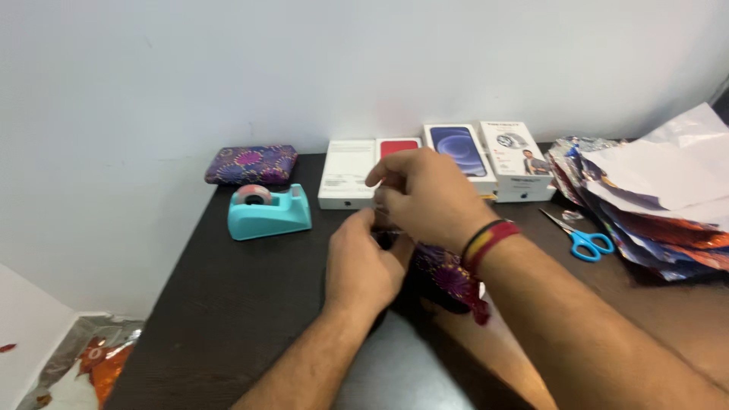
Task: The person wraps a small rectangular box with patterned wrapping paper. They cut the paper with scissors, fold the edges, and secure the folds with clear tape from a dispenser. The wrapped box is placed on the table.
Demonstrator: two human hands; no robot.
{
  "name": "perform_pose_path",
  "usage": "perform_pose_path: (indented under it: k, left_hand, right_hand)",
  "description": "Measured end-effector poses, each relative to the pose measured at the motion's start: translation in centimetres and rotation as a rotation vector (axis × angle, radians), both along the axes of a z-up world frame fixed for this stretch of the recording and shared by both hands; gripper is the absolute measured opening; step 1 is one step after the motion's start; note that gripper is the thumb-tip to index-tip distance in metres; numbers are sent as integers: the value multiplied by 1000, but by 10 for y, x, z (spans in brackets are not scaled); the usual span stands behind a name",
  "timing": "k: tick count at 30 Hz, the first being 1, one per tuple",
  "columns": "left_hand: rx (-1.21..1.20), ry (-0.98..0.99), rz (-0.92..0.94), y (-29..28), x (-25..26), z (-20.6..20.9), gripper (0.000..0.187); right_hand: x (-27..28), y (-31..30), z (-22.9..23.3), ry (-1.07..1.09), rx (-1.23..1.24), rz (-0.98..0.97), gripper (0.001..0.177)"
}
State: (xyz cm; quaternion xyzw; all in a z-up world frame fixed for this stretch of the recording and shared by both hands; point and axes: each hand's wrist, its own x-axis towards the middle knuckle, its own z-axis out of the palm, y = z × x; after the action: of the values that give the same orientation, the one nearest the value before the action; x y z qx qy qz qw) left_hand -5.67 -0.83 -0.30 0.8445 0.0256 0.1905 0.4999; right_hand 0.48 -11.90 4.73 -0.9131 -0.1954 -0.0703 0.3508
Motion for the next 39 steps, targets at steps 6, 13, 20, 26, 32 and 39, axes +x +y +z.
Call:
perform_pose_path:
  k: [6,13,20,26,32,39]
  left_hand:
    - [-203,17,-82,9,1,-9,32]
    - [-608,-15,-430,45,12,-21,33]
    - [-19,-489,209,154,42,-8,8]
    - [-87,-446,218,161,63,-17,12]
    - [-83,-254,249,153,64,-23,17]
    - [133,-296,252,150,67,-25,19]
  right_hand:
    - [21,64,-6,65,217,111,21]
    - [42,82,-18,53,437,178,22]
    - [52,96,-6,78,19,217,25]
    - [69,124,4,114,-367,268,25]
    - [78,131,14,223,-426,321,25]
    - [82,140,28,360,-539,303,22]
